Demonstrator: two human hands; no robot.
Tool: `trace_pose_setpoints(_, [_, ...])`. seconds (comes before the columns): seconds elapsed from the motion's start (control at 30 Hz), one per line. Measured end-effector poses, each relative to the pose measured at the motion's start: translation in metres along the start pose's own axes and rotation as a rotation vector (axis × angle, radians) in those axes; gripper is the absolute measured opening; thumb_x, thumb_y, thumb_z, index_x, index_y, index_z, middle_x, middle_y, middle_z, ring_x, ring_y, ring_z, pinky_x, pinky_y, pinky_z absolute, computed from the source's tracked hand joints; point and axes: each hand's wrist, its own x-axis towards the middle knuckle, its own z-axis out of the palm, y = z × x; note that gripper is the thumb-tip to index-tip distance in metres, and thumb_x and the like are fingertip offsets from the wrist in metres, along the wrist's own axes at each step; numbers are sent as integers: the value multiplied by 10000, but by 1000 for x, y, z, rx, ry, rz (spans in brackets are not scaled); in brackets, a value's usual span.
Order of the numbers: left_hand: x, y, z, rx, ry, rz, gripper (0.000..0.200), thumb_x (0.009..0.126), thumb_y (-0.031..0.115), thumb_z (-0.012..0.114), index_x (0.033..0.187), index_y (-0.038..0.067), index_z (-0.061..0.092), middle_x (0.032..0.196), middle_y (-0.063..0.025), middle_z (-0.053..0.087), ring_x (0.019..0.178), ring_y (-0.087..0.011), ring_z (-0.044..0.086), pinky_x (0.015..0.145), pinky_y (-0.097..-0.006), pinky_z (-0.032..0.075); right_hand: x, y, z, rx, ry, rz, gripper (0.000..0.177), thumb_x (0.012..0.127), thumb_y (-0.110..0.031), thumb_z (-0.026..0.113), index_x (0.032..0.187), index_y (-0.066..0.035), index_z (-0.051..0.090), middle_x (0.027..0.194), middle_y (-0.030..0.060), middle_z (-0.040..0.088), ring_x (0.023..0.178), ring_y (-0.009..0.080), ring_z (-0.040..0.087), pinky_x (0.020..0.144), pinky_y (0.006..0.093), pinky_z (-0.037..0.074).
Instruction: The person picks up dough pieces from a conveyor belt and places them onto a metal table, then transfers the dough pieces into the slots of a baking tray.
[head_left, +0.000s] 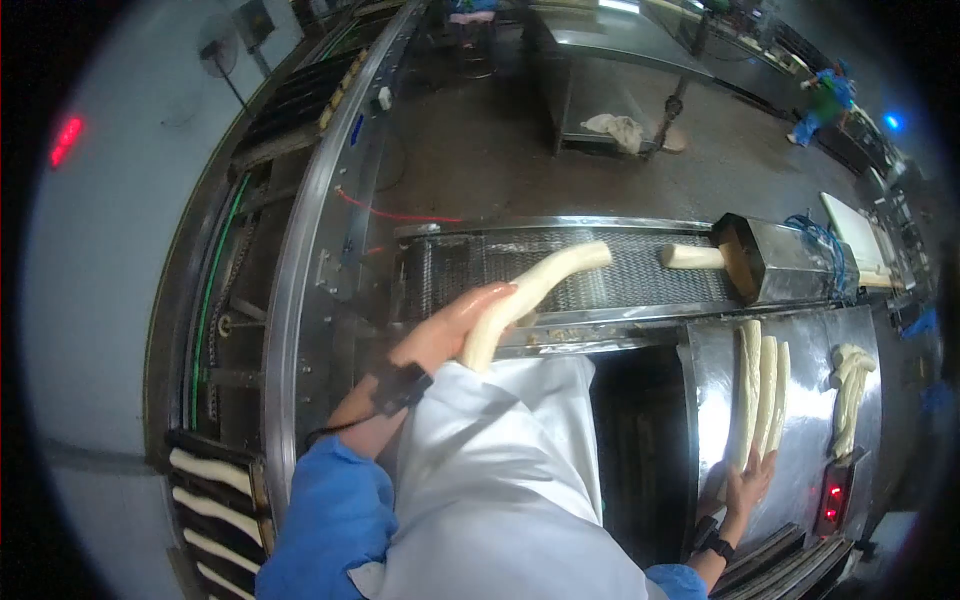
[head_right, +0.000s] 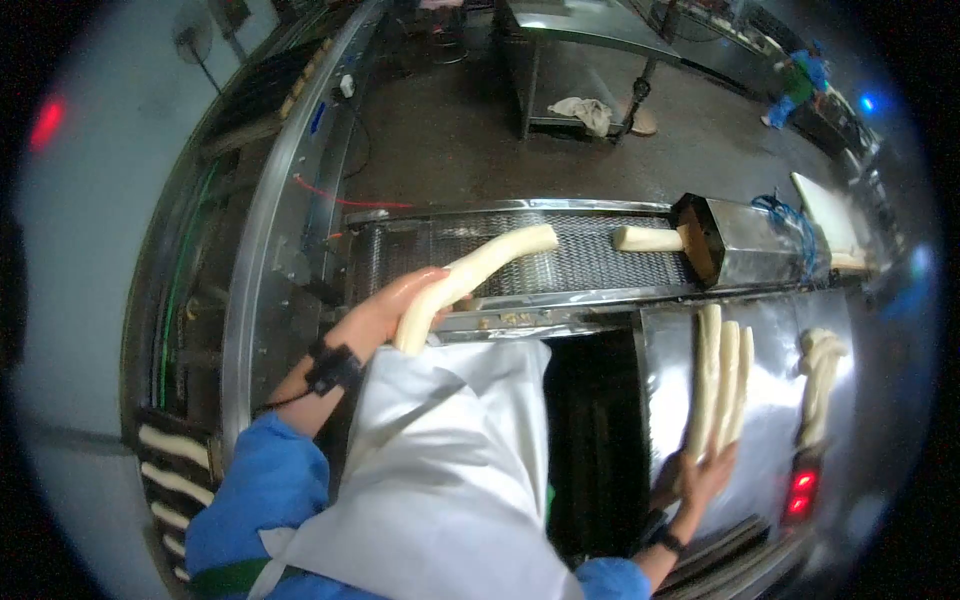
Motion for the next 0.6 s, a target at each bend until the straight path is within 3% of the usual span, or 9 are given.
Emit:
trace_pose_setpoints(0.07, [-15, 7, 15, -193, -341, -1, 525, 876, 304, 592, 1231, -73, 508, 750, -64, 575, 596, -100, 568, 525, -236, 496, -3, -12, -4, 29, 24, 27, 732, 698, -446, 703, 1376, -256, 507, 1506, 231, 291, 1359, 451, 294, 1095, 525, 272])
trace_pose_setpoints(0.13, [-37, 20, 46, -254, -500, 84, 507, 860, 316, 613, 1236, -12, 530, 737, -25, 547, 642, -100, 548, 570, -235, 468, 1, -2, 17, 49, -17, 89, 989, 747, -471, 682, 1503, -60, 195, 1524, 221, 239, 1409, 389, 232, 1132, 557, 246])
trace_pose_setpoints(0.2, [-52, 45, 57, -236, -600, 317, 527, 848, 293, 627, 1254, -20, 502, 747, -30, 546, 649, -98, 543, 573, -215, 460, 2, 8, 38, 179, 72, 52, 984, 749, -449, 684, 1499, -42, 192, 1512, 231, 257, 1394, 389, 265, 1121, 542, 279])
trace_pose_setpoints(0.27, [-47, 64, 43, -263, -547, 395, 493, 846, 266, 632, 1231, -19, 516, 764, -41, 551, 655, -108, 556, 585, -235, 476, 2, 14, 52, 332, 162, -15, 980, 752, -427, 686, 1494, -25, 189, 1501, 241, 274, 1379, 388, 298, 1110, 527, 312])
trace_pose_setpoints(0.33, [-34, 83, 14, -647, -356, 312, 417, 837, 225, 648, 1182, 13, 544, 799, -59, 574, 675, -126, 580, 613, -267, 506, -3, 7, 45, 458, 142, -5, 893, 750, -390, 679, 1472, -38, 290, 1499, 237, 286, 1354, 381, 347, 1095, 483, 356])
trace_pose_setpoints(0.4, [-28, 101, -25, -584, -203, 501, 353, 830, 198, 662, 1125, 32, 561, 819, -68, 596, 685, -147, 601, 643, -293, 530, -9, -18, 18, 26, 60, 43, 745, 762, -343, 644, 1414, -55, 429, 1502, 226, 295, 1363, 374, 339, 1093, 462, 355])
trace_pose_setpoints(0.5, [-52, 140, -70, -406, 25, 830, 296, 835, 179, 658, 1087, 66, 551, 822, -70, 608, 666, -171, 610, 591, -331, 533, -3, -9, 33, 15, 61, 64, 665, 750, -314, 629, 1361, -78, 516, 1506, 217, 300, 1369, 373, 330, 1090, 449, 348])
trace_pose_setpoints(0.53, [-66, 156, -81, -322, 89, 934, 418, 845, 152, 631, 1211, 0, 497, 872, -86, 588, 696, -152, 584, 627, -275, 505, -2, -12, 33, 17, 65, 51, 665, 750, -314, 629, 1361, -78, 516, 1506, 217, 300, 1369, 373, 330, 1090, 449, 348])
trace_pose_setpoints(0.6, [-80, 189, -108, -248, 295, 992, 386, 861, 193, 648, 1167, 5, 508, 903, -99, 607, 701, -171, 601, 623, -301, 513, -1, -17, 34, 131, 130, 49, 673, 754, -296, 682, 1302, 55, 509, 1442, 292, 350, 1323, 443, 353, 1093, 433, 317])
